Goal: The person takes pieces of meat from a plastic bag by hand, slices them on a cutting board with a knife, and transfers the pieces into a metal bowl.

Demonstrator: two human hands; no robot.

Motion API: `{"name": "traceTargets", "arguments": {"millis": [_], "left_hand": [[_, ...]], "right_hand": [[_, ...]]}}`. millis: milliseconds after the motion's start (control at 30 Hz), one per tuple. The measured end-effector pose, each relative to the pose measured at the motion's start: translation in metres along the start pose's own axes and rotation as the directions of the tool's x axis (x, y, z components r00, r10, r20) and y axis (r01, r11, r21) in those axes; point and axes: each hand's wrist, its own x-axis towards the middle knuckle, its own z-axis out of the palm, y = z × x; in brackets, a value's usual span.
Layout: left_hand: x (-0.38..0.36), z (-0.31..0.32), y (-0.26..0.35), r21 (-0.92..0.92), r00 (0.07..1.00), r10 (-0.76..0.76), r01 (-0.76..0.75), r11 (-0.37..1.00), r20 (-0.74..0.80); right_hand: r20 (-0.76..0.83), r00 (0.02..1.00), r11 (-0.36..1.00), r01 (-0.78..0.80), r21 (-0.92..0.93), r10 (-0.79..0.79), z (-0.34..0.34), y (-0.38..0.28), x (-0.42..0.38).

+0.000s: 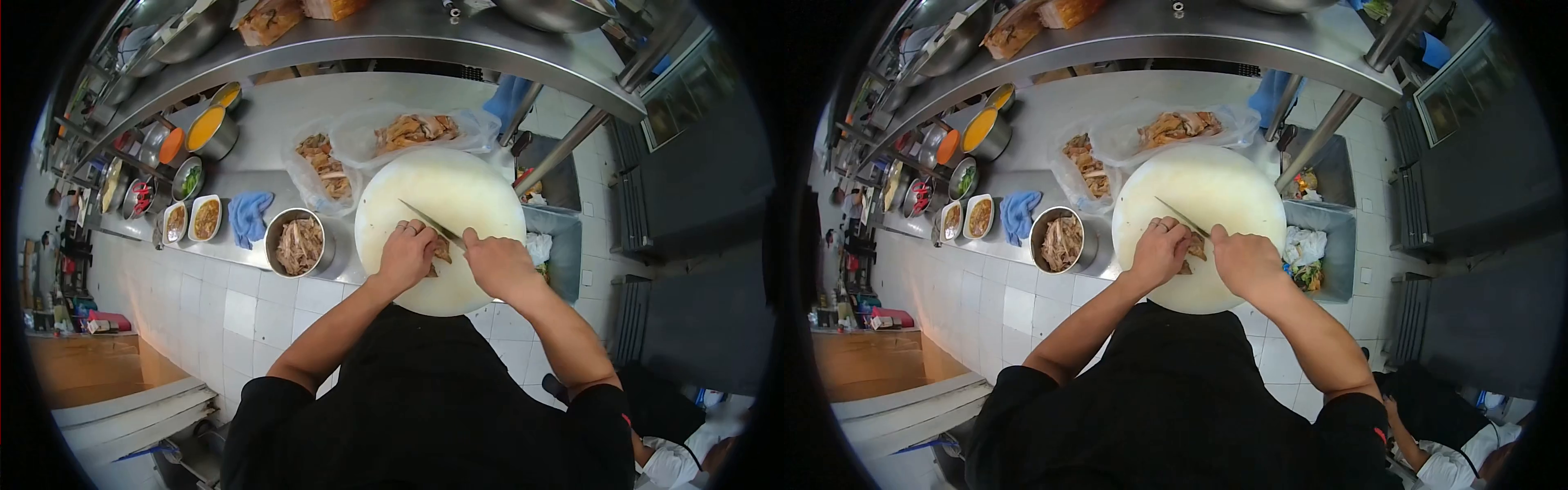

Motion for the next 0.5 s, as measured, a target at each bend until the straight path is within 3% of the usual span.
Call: {"name": "traceTargets", "arguments": {"millis": [67, 167, 267, 367, 500], "left_hand": [[0.002, 0.0, 0.0, -0.006, 1.0, -0.008, 0.008, 1.0, -0.016], [-0.005, 0.003, -0.001, -0.014, 0.999, -0.024, 0.023, 1.0, -0.049], [-0.003, 0.005, -0.004, -0.023, 0.998, -0.031, 0.03, 0.999, -0.062], [0.001, 0.0, -0.005, -0.018, 0.998, -0.037, 0.036, 0.999, -0.052], [-0.006, -0.001, -0.004, -0.036, 0.996, -0.034, 0.032, 0.999, -0.08]], "right_hand": [[0.075, 0.997, 0.999, 0.003, -0.035, -0.001, -0.016, -0.003, -0.01], [0.081, 0.994, 0.997, -0.069, 0.016, 0.068, 0.01, -0.002, -0.008], [0.048, 0.999, 0.999, -0.013, 0.033, 0.011, 0.023, 0.006, 0.01], [0.107, 0.994, 0.999, 0.015, -0.038, -0.011, -0.018, -0.005, -0.003], [0.114, 0.992, 0.998, -0.056, 0.029, 0.052, 0.0, -0.008, -0.001]]}}
